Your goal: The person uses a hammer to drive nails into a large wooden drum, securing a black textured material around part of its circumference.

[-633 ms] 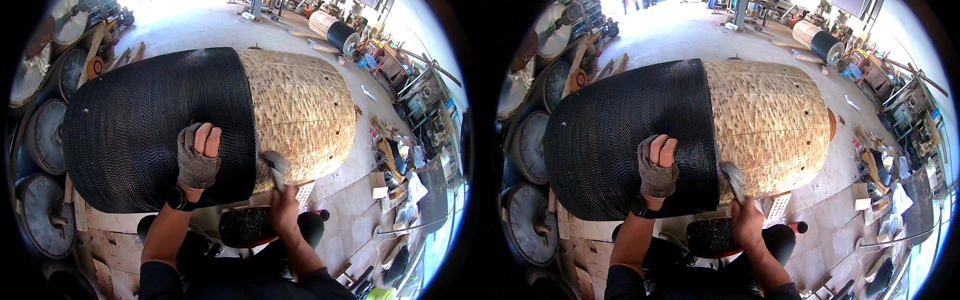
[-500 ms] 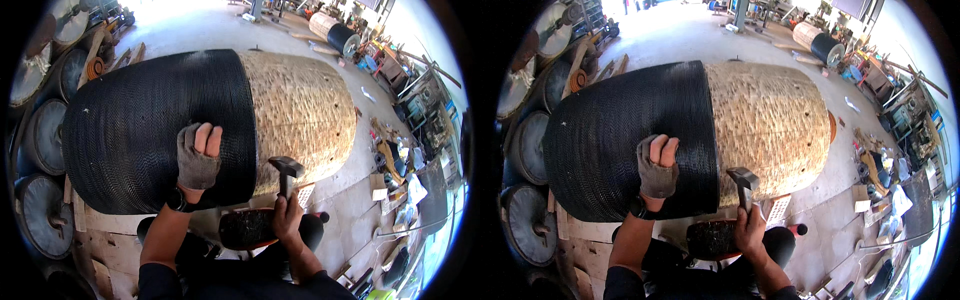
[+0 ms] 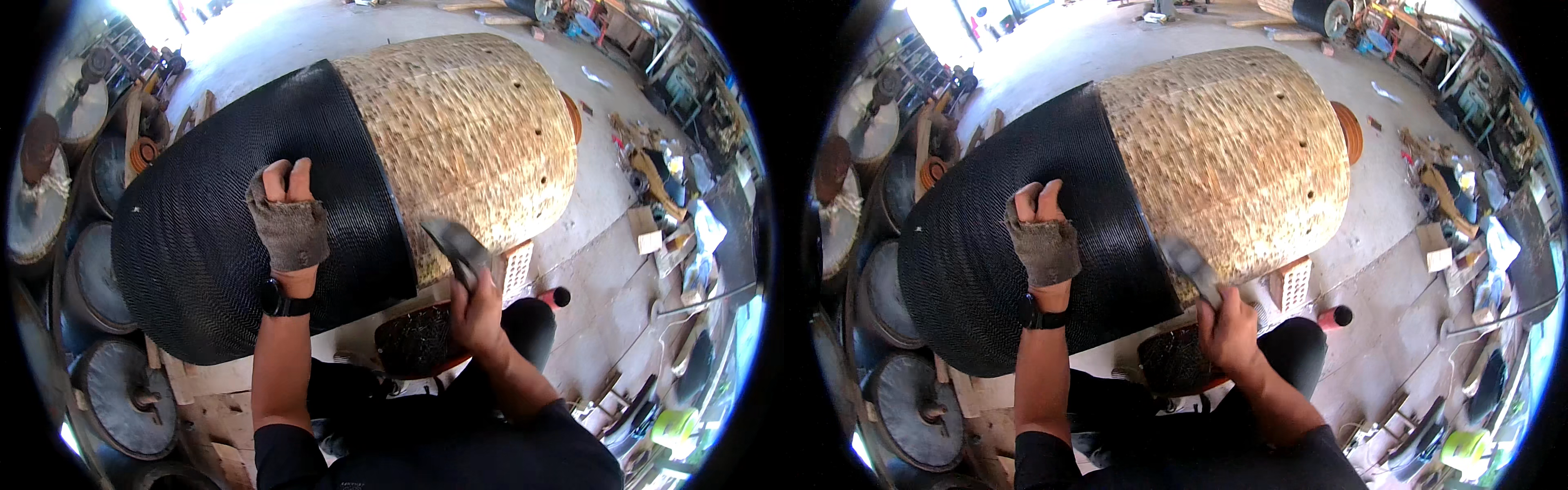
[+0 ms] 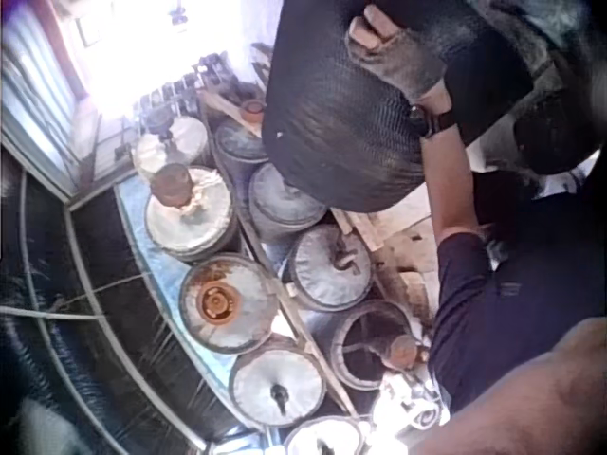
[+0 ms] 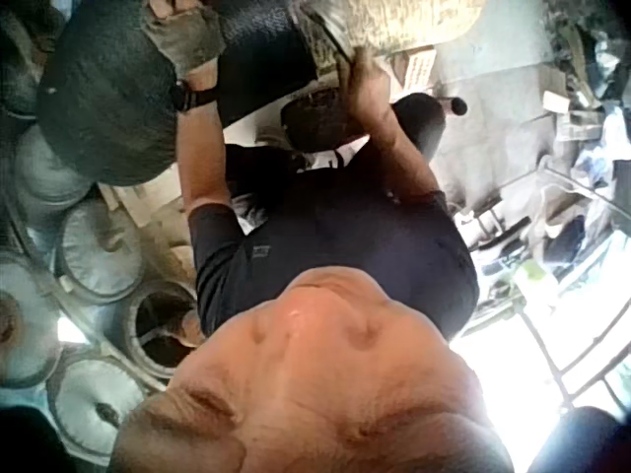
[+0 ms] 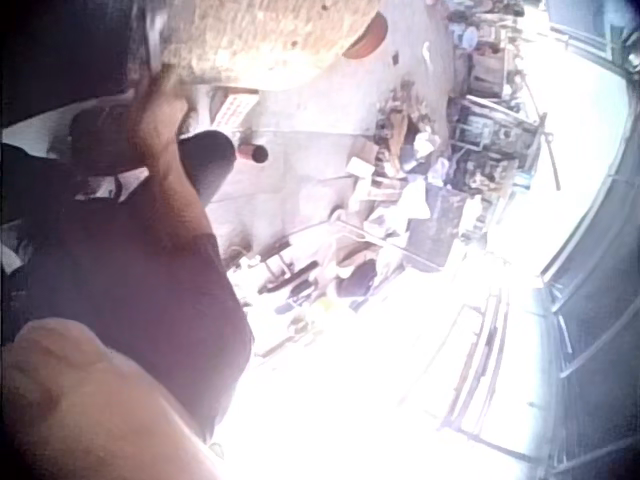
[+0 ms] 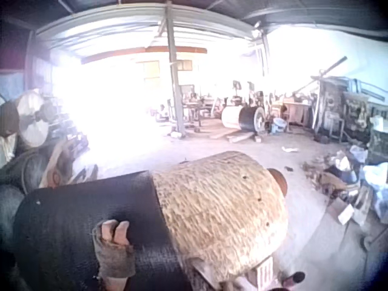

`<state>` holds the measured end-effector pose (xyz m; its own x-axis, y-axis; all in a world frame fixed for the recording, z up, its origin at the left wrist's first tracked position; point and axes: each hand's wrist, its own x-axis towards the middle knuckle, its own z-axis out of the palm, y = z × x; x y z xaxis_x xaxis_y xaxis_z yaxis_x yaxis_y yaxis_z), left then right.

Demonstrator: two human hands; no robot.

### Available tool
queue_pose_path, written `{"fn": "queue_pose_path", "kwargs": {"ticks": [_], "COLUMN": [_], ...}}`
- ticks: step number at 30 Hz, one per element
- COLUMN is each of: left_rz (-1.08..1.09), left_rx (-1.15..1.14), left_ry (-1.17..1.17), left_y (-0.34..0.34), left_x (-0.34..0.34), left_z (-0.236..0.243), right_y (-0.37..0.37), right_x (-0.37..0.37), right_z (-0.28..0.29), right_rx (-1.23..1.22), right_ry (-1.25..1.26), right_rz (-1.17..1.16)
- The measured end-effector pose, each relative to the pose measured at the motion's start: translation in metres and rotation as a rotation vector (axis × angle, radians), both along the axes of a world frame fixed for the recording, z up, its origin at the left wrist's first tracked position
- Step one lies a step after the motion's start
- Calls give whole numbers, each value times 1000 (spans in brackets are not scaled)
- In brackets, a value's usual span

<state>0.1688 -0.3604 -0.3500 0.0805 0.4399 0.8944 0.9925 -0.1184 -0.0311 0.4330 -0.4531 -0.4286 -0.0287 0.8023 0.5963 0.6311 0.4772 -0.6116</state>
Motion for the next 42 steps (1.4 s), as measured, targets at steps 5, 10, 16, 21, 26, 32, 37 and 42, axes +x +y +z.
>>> {"fn": "queue_pose_path", "kwargs": {"ticks": [5, 10, 16, 21, 26, 32, 37, 42], "left_rz": [-303, -609, -601, -516, -505, -531, -321, -388], "left_rx": [154, -41, -276, -338, -393, -420, -406, -280], "left_ry": [-10, -281, -414, -380, -457, -527, -346, -312], "left_y": [-21, -53, -54, -55, -52, -52, -55, -78], "left_x": [31, 87, 94, 102, 115, 118, 116, 113], "left_z": [-6, -63, -69, -47, -42, -47, -46, -63], "right_y": [1, -8, -9, -11, -13, -20, -13, -30], "right_x": [13, 19, 29, 23, 20, 19, 18, 23], "right_z": [-20, -29, -32, -18, -20, -8, -10, 2], "right_rx": [-250, -281, -291, -354, -222, -233, -350, -28], "right_ry": [-60, 29, -17, 46, 12, 52, -86, 206], "right_rz": [-74, -17, 0, 20, 70, 51, 22, 77]}}
